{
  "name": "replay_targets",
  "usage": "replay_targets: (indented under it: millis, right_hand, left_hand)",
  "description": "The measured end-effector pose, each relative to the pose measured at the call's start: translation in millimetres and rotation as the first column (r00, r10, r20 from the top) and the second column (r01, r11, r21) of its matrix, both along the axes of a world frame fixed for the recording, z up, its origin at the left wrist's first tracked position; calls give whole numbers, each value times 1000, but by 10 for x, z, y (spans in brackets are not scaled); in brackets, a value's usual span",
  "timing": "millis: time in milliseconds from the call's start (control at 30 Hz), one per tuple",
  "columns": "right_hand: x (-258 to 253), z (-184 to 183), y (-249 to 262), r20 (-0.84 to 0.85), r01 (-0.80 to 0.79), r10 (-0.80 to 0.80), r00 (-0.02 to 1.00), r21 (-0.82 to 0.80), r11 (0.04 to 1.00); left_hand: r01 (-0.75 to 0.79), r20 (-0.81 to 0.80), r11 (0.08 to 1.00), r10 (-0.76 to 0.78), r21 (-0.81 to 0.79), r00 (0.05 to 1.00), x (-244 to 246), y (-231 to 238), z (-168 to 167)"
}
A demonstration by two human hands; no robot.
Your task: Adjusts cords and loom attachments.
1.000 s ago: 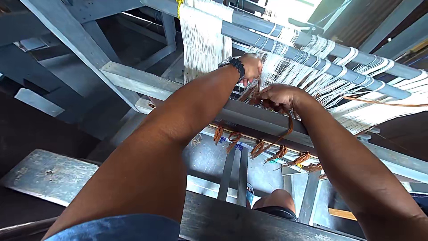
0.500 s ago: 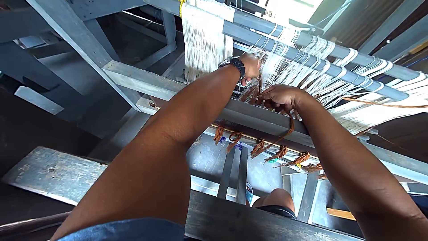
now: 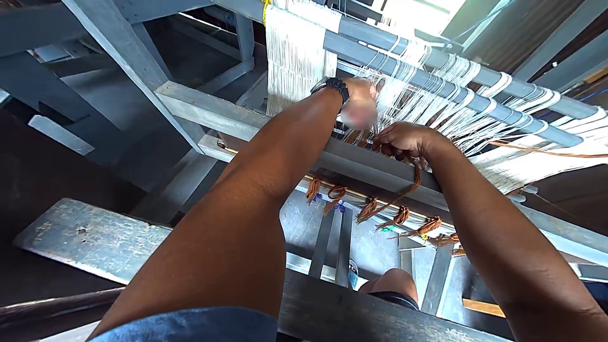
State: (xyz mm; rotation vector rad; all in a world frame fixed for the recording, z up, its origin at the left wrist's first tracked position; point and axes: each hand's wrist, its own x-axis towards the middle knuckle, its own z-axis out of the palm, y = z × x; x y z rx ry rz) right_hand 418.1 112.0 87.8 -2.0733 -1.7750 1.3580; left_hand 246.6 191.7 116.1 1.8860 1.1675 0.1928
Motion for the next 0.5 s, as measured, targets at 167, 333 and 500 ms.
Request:
replay_targets:
  millis: [167,333,500]
  right_hand:
    - [-8,-8,-5,14,-2,1,1000,20,1000]
    - [-21,14,-4,43,-34,33,999,28,999]
    - [-14,34,23,56,-52,50,997,20,998]
  left_hand:
    - [-5,-131,996,17,87,991,-1,47,-35]
    - [-32,-177,972,75,233,981,59,101,-60]
    - [-39,-163,959,88,282,983,185,116,-47]
